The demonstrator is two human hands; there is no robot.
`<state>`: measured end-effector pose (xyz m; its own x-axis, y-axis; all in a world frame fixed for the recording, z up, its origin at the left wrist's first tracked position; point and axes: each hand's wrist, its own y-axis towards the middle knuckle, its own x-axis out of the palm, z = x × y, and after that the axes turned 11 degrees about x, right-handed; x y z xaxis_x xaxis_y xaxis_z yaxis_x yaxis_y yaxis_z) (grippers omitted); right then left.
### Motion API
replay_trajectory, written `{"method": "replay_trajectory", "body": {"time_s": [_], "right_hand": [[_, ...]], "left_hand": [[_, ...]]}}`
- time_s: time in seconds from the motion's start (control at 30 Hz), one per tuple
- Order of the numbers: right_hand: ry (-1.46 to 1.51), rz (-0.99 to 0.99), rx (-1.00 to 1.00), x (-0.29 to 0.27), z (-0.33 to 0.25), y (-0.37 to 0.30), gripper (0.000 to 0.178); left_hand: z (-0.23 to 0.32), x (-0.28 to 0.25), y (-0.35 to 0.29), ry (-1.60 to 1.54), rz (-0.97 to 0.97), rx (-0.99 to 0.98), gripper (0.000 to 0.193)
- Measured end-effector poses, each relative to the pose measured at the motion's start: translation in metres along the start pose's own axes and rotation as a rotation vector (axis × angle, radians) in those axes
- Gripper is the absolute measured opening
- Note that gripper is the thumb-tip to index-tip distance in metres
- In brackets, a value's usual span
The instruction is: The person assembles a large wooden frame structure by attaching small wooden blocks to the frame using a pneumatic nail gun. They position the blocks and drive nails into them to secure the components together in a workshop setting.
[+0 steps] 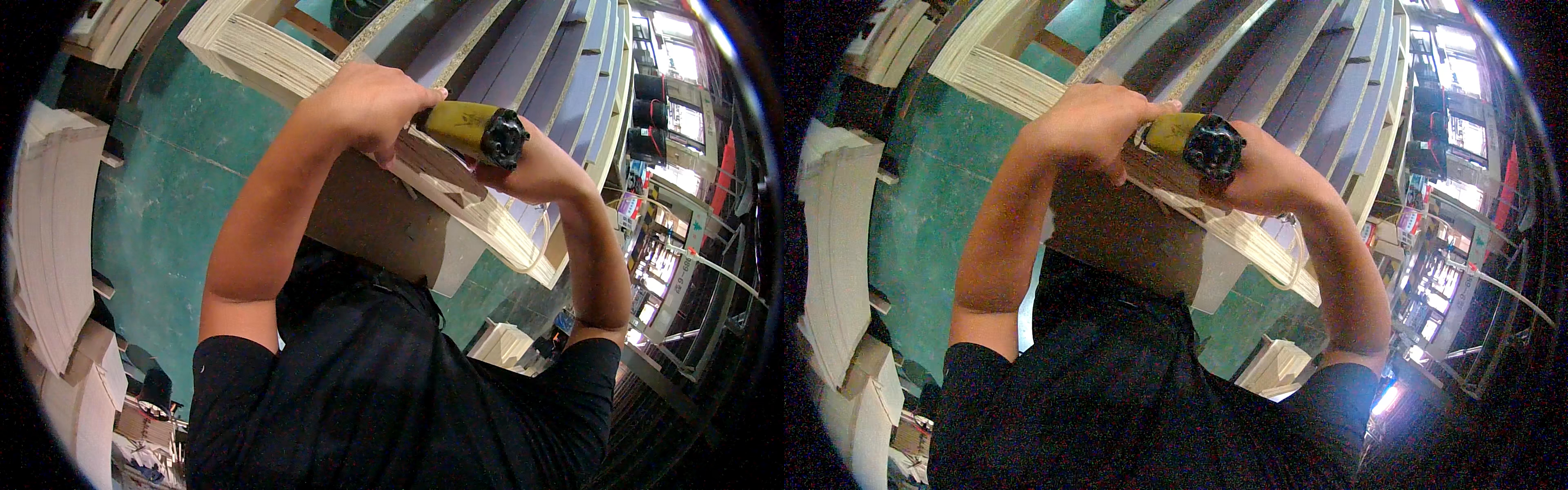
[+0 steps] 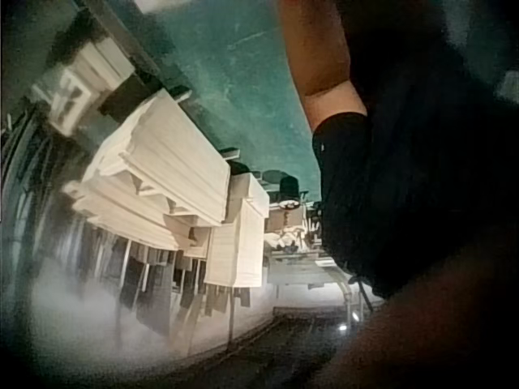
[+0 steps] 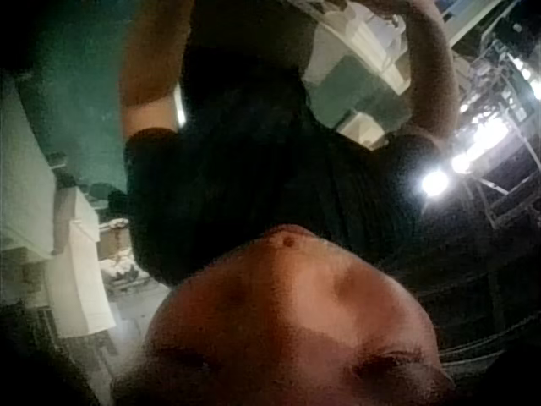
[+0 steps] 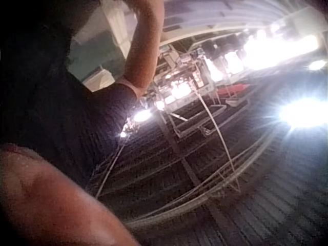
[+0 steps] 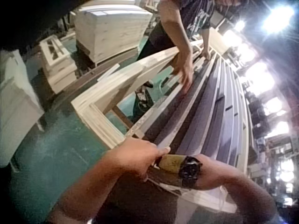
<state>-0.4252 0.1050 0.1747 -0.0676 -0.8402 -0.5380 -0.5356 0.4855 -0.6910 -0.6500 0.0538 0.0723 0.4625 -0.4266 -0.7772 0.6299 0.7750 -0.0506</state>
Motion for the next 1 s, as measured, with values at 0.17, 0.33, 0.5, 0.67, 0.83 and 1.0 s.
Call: {"method": "replay_trajectory", "body": {"time_s": [0.17, 0.33, 0.5, 0.67, 0.83, 1.0], "right_hand": [[-0.013, -0.017, 0.084, 0.001, 0.001, 0.000, 0.036], [-0.016, 0.006, 0.044, 0.002, 0.002, -0.001, 0.033], [0.008, -0.009, 0.167, 0.003, -0.004, -0.003, 0.041], [0.056, -0.030, 0.159, 0.009, -0.004, -0.022, 0.040], [-0.036, -0.117, 0.257, 0.013, 0.000, -0.039, 0.035], [0.090, -0.082, 0.245, 0.024, 0.001, -0.044, 0.034]], "left_hand": [[-0.002, 0.001, 0.001, -0.015, 0.009, 0.010, 0.111], [-0.005, 0.002, 0.000, -0.031, 0.011, 0.020, 0.111], [-0.006, 0.003, -0.001, -0.006, 0.021, 0.044, 0.111], [-0.012, 0.010, 0.001, 0.024, 0.042, 0.076, 0.112], [-0.015, 0.008, -0.001, 0.009, 0.042, 0.113, 0.113], [-0.021, 0.019, -0.008, 0.051, 0.178, 0.196, 0.108]]}}
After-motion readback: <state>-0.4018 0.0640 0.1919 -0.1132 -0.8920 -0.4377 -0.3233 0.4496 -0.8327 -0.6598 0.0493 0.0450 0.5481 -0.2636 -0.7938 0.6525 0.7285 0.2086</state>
